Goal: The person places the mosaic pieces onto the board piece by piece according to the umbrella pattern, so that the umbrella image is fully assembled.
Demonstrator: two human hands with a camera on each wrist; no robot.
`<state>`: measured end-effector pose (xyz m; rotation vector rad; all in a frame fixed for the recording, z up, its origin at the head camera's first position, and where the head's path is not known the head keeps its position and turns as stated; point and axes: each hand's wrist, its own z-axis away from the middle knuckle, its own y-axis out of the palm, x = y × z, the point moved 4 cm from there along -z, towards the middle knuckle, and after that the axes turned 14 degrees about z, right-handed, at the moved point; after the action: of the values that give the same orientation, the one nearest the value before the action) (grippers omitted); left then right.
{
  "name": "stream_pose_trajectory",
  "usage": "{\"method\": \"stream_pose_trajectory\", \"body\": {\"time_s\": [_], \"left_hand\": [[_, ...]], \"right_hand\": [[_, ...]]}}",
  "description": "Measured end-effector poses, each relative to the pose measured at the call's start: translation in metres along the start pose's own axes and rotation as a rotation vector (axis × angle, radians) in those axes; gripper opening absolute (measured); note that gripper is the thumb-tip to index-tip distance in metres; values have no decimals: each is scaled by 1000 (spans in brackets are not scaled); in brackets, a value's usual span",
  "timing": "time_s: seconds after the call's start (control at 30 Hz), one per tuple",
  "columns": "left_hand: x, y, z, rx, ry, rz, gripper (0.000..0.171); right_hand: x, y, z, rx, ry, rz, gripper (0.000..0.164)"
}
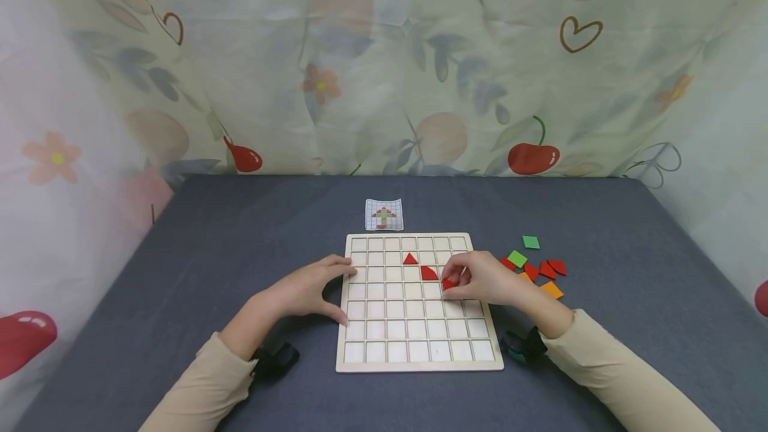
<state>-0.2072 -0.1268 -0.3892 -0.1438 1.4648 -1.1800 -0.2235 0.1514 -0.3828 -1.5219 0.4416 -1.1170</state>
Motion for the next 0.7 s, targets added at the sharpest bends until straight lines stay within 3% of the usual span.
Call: {"method": "stream_pose_trajectory", "body": {"time_s": [0.7], "left_hand": [[-1, 0, 0, -6, -19, 2, 83]], "right_hand": [[0, 3, -2, 17, 11, -2, 20]]}}
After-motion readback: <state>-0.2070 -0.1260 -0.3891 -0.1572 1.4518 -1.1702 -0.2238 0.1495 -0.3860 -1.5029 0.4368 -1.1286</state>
